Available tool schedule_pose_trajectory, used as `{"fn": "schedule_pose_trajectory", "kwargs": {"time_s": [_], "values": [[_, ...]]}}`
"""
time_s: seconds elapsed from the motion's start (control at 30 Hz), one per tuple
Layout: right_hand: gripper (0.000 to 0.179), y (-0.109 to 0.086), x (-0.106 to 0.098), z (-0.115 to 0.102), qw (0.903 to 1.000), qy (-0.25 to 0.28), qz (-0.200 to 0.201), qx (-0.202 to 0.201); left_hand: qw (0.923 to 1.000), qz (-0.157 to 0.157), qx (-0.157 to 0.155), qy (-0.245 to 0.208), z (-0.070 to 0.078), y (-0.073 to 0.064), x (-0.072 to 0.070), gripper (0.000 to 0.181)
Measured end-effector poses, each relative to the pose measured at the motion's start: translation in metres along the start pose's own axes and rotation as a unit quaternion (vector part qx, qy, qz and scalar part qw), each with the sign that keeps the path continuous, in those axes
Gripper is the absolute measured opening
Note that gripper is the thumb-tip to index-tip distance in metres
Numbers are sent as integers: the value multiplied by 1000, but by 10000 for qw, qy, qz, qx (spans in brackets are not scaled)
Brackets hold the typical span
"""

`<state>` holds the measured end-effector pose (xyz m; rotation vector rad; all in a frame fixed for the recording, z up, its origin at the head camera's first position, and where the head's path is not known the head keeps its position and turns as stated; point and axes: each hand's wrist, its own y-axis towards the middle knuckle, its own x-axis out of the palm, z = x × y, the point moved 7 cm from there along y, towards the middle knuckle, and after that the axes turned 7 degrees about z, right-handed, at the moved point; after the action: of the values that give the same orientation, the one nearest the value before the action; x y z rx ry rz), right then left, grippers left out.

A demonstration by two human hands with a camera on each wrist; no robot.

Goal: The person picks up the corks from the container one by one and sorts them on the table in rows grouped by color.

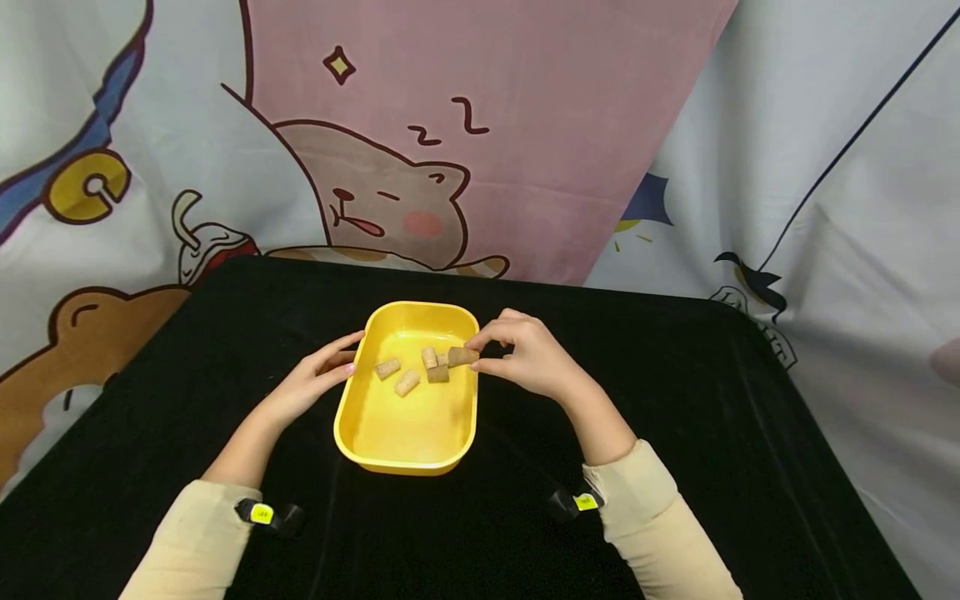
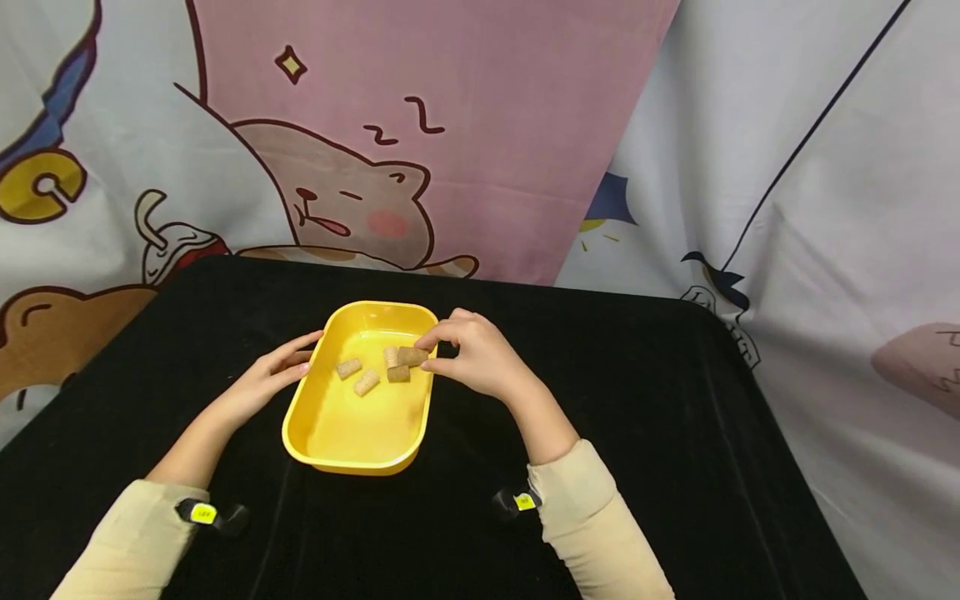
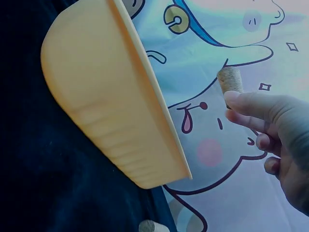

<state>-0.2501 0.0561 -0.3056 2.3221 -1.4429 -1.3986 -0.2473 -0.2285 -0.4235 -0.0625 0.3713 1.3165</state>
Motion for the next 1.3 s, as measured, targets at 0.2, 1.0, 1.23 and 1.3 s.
{"fn": "schedule_pose_trajectory", "kwargs": {"time_s": [0.2,1.0,1.23,1.3], "values": [[19,-12,-11,5,9985,-280,432,189,9999,33,-96,59,-1,-1,1,52],[17,-66,-50,41,9568,-1649,1952,1390,9999,-7,-125,69,0,-2,1,52],[18,-79,-49,53,9475,-1781,2127,1593,9998,39,-100,166,-2,0,0,52],[18,-82,-48,57,9450,-1845,2110,1683,9998,50,-117,170,-2,1,0,52]]}}
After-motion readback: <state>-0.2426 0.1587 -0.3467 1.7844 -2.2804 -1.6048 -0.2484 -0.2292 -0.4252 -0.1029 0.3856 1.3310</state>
